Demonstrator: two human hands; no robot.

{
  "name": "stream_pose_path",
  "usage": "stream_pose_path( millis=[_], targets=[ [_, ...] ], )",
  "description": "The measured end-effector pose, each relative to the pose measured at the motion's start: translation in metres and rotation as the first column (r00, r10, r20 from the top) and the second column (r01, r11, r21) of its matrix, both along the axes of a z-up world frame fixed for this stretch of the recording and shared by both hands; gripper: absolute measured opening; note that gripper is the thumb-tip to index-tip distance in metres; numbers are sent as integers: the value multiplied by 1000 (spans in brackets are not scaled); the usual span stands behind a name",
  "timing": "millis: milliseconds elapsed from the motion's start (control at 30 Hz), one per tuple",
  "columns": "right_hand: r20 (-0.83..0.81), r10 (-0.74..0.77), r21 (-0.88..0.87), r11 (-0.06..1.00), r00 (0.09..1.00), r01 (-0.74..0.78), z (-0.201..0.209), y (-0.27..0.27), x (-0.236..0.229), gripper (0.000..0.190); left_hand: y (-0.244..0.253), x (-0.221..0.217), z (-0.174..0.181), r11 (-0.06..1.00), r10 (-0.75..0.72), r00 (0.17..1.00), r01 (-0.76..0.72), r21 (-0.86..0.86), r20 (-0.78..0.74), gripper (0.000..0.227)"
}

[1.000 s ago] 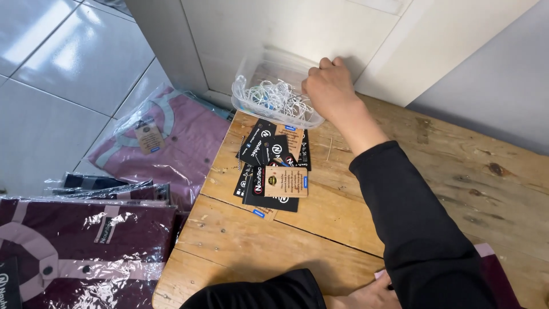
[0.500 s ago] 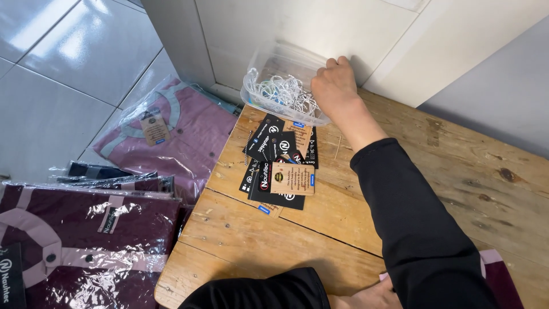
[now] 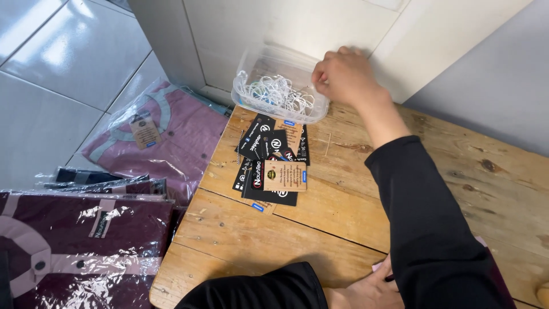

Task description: A person prepares a shirt for sale by lint-rolling the fabric, folding it neatly, and attaching a price tag.

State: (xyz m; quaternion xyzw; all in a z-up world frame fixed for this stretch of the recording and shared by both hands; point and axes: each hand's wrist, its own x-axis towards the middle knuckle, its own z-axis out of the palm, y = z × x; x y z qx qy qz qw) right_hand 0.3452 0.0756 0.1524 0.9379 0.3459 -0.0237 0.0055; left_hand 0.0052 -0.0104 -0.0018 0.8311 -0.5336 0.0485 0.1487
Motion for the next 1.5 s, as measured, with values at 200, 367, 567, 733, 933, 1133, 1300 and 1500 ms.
stream_pose_path(
  millis=[200, 367, 567, 733, 933, 1133, 1300, 1500],
  targets=[
    [139, 96, -190, 979, 986, -68, -66, 20, 27, 11, -40, -24, -60, 679, 445, 732, -651, 339, 516, 128],
    [204, 140, -225, 970, 969, -92, -75, 25, 27, 7, -25, -22, -51, 765, 426, 800, -568, 304, 423, 103],
    [258, 213, -339, 933, 942, -119, -86, 26, 33, 24, -10, -18, -37, 888, 348, 887, -416, 196, 304, 60],
    [217, 189, -437, 896, 958, -78, -71, 35, 23, 28, -4, -14, -23, 948, 275, 935, -302, 97, 226, 28],
    [-99, -78, -122, 990, 992, 66, 5, 16, -6, 26, 0, -12, 4, 989, 144, 982, -137, -60, 122, 20],
    [-405, -131, 403, 863, 905, 305, 33, -29, -23, 4, 13, -4, 36, 994, -28, 989, 42, 97, -148, 50],
    [-434, -20, 658, 675, 901, 332, 33, -57, -31, 5, 21, -3, 45, 999, -33, 981, 38, 22, -189, 77],
    [-446, 89, 760, 563, 891, 324, 45, -77, -48, 7, 22, -4, 41, 998, -54, 979, 48, -38, -197, 95]
  ],
)
